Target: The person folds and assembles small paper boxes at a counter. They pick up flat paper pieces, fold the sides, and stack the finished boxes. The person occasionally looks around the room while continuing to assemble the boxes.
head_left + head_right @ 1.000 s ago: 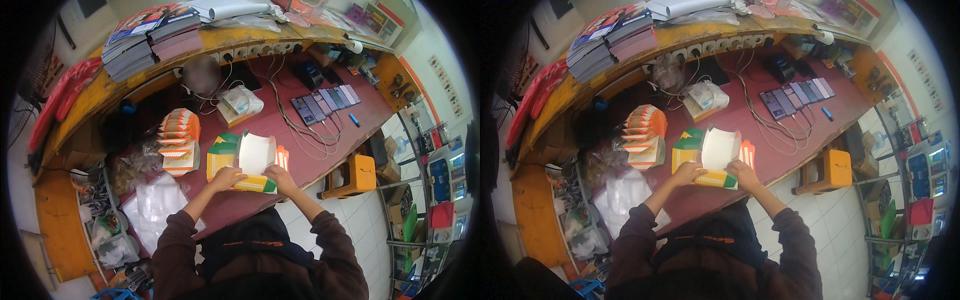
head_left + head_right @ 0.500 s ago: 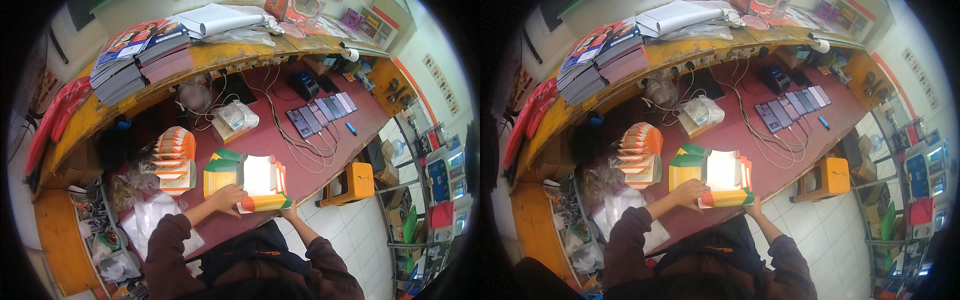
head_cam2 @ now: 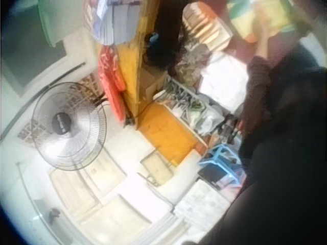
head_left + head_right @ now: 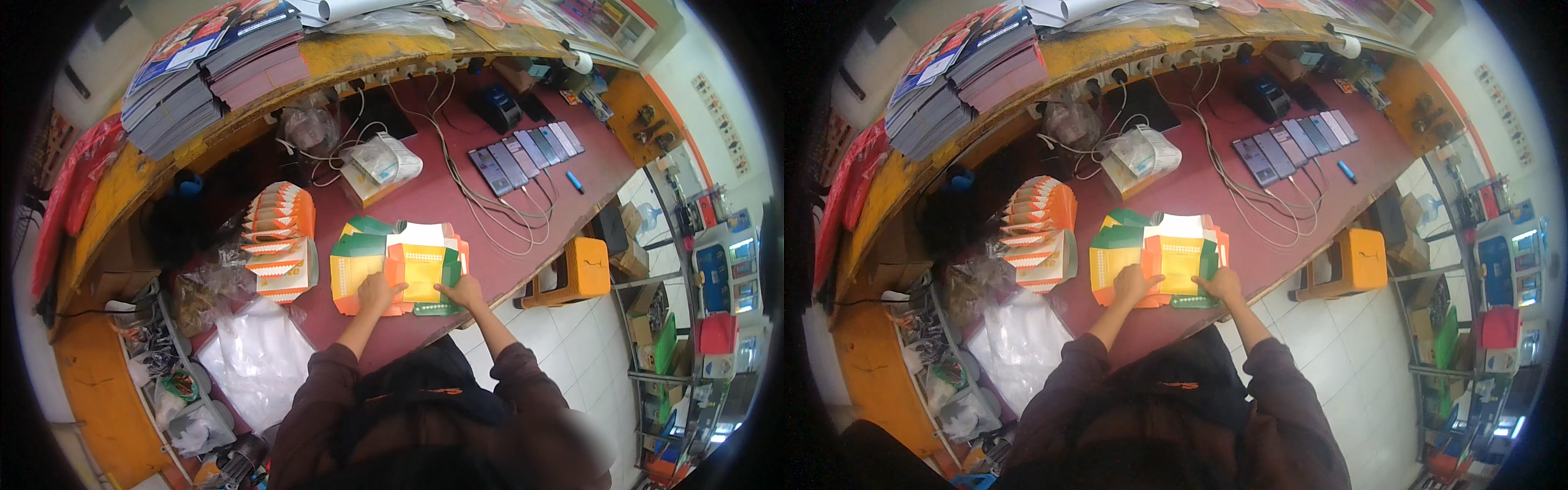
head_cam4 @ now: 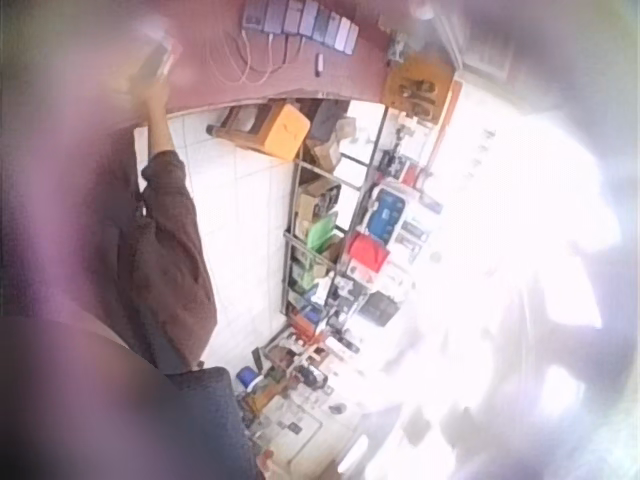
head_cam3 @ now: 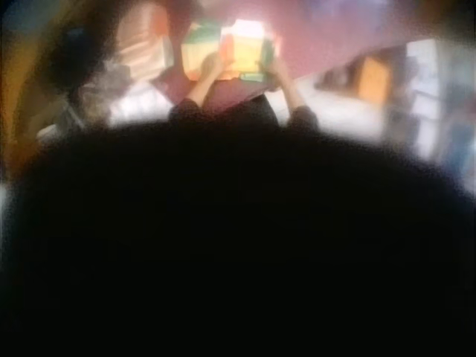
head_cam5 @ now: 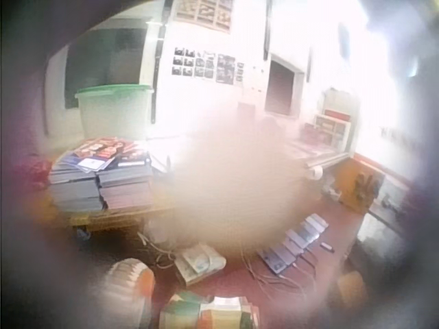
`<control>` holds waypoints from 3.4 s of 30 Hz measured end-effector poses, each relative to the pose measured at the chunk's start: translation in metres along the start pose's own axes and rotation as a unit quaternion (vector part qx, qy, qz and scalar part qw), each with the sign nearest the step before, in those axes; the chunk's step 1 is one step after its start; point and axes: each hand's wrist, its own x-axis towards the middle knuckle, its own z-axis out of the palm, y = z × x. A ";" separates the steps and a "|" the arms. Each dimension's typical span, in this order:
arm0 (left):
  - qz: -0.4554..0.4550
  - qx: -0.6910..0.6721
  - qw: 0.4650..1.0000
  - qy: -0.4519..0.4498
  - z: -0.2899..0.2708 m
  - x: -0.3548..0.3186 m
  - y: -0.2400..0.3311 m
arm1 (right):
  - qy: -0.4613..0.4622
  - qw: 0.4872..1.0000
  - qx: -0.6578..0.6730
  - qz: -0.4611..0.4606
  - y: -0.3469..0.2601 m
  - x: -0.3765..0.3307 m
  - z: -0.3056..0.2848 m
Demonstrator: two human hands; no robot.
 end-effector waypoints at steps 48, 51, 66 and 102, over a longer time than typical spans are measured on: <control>0.075 -0.347 0.934 0.045 -0.035 -0.009 -0.026 | 0.139 0.944 0.213 -0.212 -0.032 -0.035 0.001; -0.017 -0.114 0.984 0.134 -0.039 -0.014 -0.015 | 0.135 0.936 0.308 -0.108 -0.033 -0.038 0.019; 0.048 -0.011 0.956 0.289 0.002 0.000 -0.012 | 0.151 0.971 0.187 0.003 -0.048 -0.031 0.018; 0.397 -0.148 0.901 0.090 -0.028 -0.003 -0.038 | 0.233 0.904 0.238 -0.267 0.013 -0.050 0.047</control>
